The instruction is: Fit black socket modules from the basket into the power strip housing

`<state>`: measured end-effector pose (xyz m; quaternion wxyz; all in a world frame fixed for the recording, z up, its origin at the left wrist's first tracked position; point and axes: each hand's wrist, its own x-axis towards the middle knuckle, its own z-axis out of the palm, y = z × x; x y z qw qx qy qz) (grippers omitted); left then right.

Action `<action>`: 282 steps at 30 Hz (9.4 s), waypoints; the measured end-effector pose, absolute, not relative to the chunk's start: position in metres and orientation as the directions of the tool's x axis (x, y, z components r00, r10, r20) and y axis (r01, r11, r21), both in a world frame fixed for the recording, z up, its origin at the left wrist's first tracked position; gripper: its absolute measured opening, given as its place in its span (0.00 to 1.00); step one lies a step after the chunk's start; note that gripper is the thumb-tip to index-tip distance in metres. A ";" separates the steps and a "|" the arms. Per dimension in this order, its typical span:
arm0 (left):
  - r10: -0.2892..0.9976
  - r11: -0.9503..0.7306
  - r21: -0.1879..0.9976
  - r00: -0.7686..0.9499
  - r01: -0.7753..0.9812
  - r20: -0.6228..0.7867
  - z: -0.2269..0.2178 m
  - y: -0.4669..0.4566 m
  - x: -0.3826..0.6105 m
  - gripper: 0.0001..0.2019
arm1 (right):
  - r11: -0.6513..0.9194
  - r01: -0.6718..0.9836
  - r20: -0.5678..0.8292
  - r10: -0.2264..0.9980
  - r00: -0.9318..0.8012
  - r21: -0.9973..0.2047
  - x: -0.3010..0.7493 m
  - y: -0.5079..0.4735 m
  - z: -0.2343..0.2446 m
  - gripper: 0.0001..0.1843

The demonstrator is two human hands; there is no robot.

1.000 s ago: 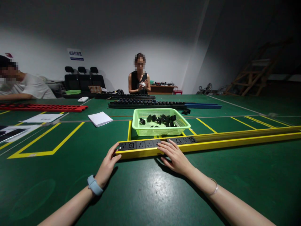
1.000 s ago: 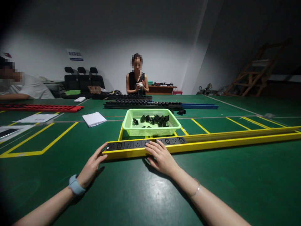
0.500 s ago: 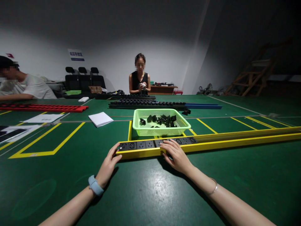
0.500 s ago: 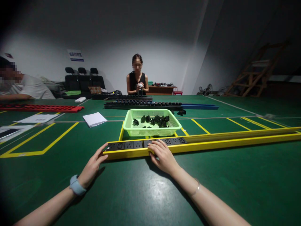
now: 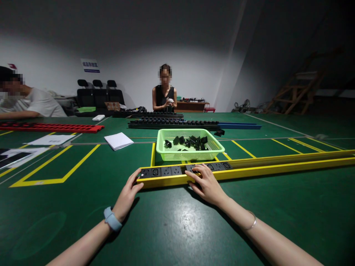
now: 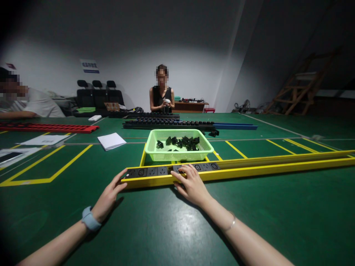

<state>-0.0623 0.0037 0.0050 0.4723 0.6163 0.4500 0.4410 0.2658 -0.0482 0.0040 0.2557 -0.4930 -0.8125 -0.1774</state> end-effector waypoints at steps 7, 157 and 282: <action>0.972 -0.157 0.979 0.194 0.132 0.129 -0.001 0.006 -0.063 0.30 | 0.420 0.907 0.592 0.725 -0.353 0.025 0.266 -0.049 0.002 0.25; 0.676 -0.721 0.436 0.685 0.539 0.270 0.000 -0.013 -0.051 0.20 | 0.429 0.903 0.595 0.722 -0.352 0.013 0.287 -0.047 -0.001 0.25; 0.644 -0.757 0.349 0.721 0.552 0.256 0.007 -0.017 -0.052 0.20 | 0.405 0.914 0.675 0.676 -0.295 -0.006 0.323 -0.028 -0.014 0.10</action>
